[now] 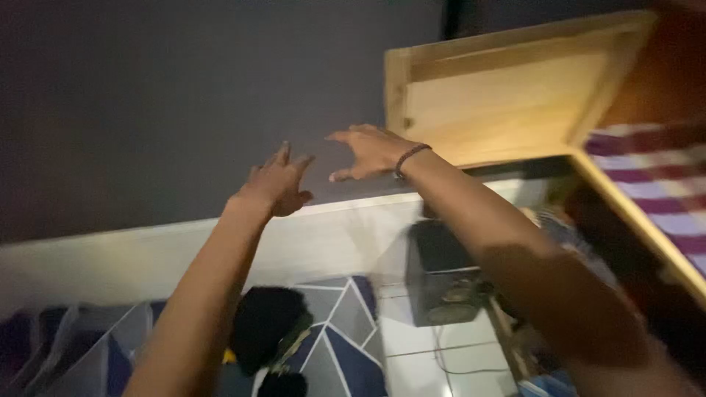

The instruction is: The recorder organizes various small items from a shelf onto a small bedside table.

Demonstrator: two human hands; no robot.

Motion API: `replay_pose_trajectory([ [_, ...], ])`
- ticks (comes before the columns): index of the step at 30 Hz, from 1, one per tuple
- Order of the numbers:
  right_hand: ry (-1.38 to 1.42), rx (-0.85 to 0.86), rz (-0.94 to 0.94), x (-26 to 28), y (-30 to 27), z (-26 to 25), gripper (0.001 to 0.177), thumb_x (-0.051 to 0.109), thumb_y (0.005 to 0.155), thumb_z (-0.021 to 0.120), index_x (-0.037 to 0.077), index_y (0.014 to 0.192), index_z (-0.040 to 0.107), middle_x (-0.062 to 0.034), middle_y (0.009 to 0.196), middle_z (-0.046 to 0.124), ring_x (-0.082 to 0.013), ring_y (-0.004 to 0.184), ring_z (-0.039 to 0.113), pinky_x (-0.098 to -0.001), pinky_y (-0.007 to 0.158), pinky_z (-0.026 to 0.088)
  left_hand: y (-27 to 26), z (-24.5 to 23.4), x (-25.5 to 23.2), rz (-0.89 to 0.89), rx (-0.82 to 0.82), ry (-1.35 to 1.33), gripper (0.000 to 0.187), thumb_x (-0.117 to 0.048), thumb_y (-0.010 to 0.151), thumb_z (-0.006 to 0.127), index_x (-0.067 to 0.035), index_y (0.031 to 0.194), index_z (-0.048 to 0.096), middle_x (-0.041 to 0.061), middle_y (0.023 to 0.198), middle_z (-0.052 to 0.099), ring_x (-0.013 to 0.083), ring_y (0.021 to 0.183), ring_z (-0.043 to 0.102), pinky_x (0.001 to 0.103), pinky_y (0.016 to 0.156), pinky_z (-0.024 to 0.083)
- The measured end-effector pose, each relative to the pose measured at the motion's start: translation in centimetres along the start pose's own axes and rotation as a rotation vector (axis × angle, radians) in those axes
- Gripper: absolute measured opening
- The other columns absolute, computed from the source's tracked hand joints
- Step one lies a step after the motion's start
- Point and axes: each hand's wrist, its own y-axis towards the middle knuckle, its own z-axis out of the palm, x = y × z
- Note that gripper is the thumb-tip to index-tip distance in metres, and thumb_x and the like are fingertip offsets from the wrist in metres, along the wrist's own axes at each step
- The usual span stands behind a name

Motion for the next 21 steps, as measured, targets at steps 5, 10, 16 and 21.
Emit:
replay_pose_trajectory([
  [5,0.001,-0.049,0.205,-6.9,-8.3,-3.7,0.095,0.056,0.078,0.076,0.017,0.156,0.040,-0.0230,0.147,0.054,-0.0351,0.144,0.046,-0.0481,0.120,0.038,3.2,-2.6,-9.8,0.196,-0.015,0.059,0.082,-0.038,0.093,0.071,-0.031,0.161,0.025,0.015,0.170,0.009,0.0341,0.156,0.018,0.056,0.125,0.021],
  [10,-0.043,-0.132,0.312,-15.4,-16.4,-4.8,0.083,0.051,0.081,0.075,0.016,0.151,0.047,-0.0230,0.140,0.057,-0.0379,0.136,0.051,-0.0471,0.115,0.041,4.9,-3.6,-19.6,0.390,-0.025,0.092,0.083,-0.042,0.090,0.073,-0.033,0.159,0.027,0.009,0.172,0.014,0.0311,0.154,0.029,0.047,0.126,0.030],
  [16,-0.044,-0.129,0.576,-23.1,-25.4,-4.5,0.087,0.054,0.082,0.074,0.017,0.154,0.043,-0.0247,0.136,0.060,-0.0379,0.131,0.056,-0.0501,0.112,0.042,9.0,0.0,-27.9,0.632,-0.011,0.080,0.084,-0.037,0.089,0.076,-0.033,0.158,0.030,0.015,0.168,0.020,0.0321,0.154,0.026,0.050,0.124,0.028],
  [21,-0.126,-0.287,0.552,-27.5,-31.9,-3.9,0.073,0.044,0.080,0.077,0.015,0.144,0.056,-0.0209,0.131,0.065,-0.0376,0.125,0.059,-0.0494,0.107,0.046,10.7,1.2,-34.2,0.796,-0.103,0.037,0.077,-0.042,0.088,0.075,-0.031,0.154,0.036,0.017,0.165,0.025,0.0359,0.151,0.031,0.051,0.119,0.033],
])
